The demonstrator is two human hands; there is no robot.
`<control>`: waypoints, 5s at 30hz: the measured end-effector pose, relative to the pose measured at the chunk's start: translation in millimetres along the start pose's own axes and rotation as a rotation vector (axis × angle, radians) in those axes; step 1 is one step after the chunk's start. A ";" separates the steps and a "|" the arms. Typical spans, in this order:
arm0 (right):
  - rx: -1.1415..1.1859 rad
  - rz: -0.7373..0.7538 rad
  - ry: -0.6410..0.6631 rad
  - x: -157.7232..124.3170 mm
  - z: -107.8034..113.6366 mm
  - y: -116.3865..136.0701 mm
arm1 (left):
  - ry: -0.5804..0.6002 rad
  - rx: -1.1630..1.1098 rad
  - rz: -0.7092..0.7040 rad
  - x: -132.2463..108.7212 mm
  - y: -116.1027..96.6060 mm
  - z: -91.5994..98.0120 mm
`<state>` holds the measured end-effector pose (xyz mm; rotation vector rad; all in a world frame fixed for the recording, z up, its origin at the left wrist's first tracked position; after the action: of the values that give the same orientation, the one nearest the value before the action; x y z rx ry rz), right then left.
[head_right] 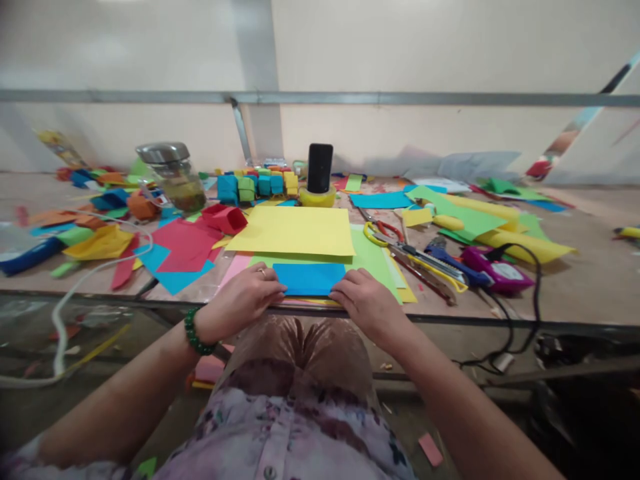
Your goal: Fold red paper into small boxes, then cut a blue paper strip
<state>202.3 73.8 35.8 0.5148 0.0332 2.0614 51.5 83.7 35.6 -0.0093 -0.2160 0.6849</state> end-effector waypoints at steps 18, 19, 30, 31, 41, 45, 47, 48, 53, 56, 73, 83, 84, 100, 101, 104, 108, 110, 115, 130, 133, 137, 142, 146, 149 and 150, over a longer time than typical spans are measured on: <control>-0.123 0.121 -0.057 21.4 -10.4 2.9 | 0.029 0.129 -0.109 18.1 -11.2 -14.8; -0.186 0.236 -0.059 17.9 -13.1 17.4 | 0.044 0.162 -0.108 16.2 -17.2 -16.7; -0.496 0.352 0.037 -11.5 -13.4 37.6 | 0.046 0.240 0.030 -7.8 -30.8 -28.5; -0.491 0.345 0.018 -15.7 -11.1 33.7 | 0.032 0.248 0.022 -11.9 -28.9 -28.1; -0.296 0.192 -0.132 -39.5 1.8 15.3 | -0.065 0.258 0.066 -5.4 -25.8 -10.3; -0.234 0.178 -0.193 -44.4 4.6 19.1 | -0.083 0.279 0.047 1.7 -29.8 -8.8; -0.225 0.190 -0.264 -52.8 6.4 25.1 | -0.134 0.259 0.026 -2.5 -32.0 -9.3; -0.217 0.196 -0.309 -57.7 8.1 28.6 | -0.180 0.237 0.023 -6.6 -32.6 -8.1; -0.215 0.175 -0.594 -78.9 26.1 48.7 | -0.564 -0.179 0.222 -44.9 -18.6 8.1; -0.182 0.181 -0.620 -78.9 24.4 69.0 | -0.428 -0.758 0.406 -50.4 -11.0 -23.8; 0.859 -0.522 -0.115 -73.1 -39.1 43.1 | -0.557 -1.701 0.662 -51.0 -6.6 -58.8; 0.753 -0.472 -0.079 -84.4 -32.6 59.5 | -0.693 -1.658 0.669 -45.8 7.8 -44.7; 0.762 -0.475 -0.075 -85.9 -33.3 59.6 | -0.682 -1.622 0.632 -43.0 7.1 -40.1; 0.695 -0.586 -0.335 -93.5 -40.1 43.3 | -0.458 -1.568 0.572 -28.8 -24.3 -59.2; 0.678 -0.583 -0.337 -93.9 -41.2 43.2 | -0.470 -1.564 0.576 -30.9 -23.8 -59.7; 0.815 -0.620 -0.260 -92.0 -53.2 41.7 | -0.495 -1.539 0.561 -34.6 -21.1 -57.3; 1.120 -0.672 -0.108 -88.2 -71.5 46.0 | -0.476 -1.532 0.573 -35.3 -18.8 -56.4; 1.067 -0.673 -0.127 -88.8 -67.4 45.7 | -0.436 -1.533 0.598 -34.9 -18.5 -58.4; 0.861 -0.559 -0.168 -85.4 -48.2 53.6 | -0.496 -1.444 0.584 -36.3 -10.5 -47.0; 1.121 -0.631 -0.164 -86.1 -58.3 54.5 | -0.261 -1.541 0.483 -24.8 -16.2 -53.1; 1.154 -0.685 -0.228 -90.9 -61.6 45.8 | -0.175 -1.497 0.427 -24.4 -25.3 -56.6; 1.139 -0.687 -0.202 -90.7 -66.8 43.4 | -0.249 -1.411 0.486 -32.7 -24.7 -58.7; 1.066 -0.621 -0.219 -86.6 -59.8 44.0 | -0.249 -1.472 0.508 -32.6 -24.8 -61.6; 0.926 -0.572 -0.277 -85.0 -44.8 44.3 | -0.187 -1.530 0.460 -27.9 -28.5 -63.3; 0.894 -0.590 -0.286 -84.4 -38.1 43.9 | -0.232 -1.550 0.477 -29.0 -26.6 -63.3; 0.904 -0.598 -0.277 -83.8 -37.6 44.1 | -0.249 -1.555 0.486 -29.8 -26.2 -63.3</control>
<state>188.8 -12.1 -17.3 1.1664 0.8733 1.2861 58.2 48.6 -30.1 -1.5093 -0.9633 0.8471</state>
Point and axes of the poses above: each hand's wrist, its own x-axis towards the middle knuckle, its own z-axis out of the back of the hand, y = z × x, the point moved 9 cm from there along x, towards the middle knuckle, and after that the axes turned 2 degrees about -z, right-handed, at the moved point
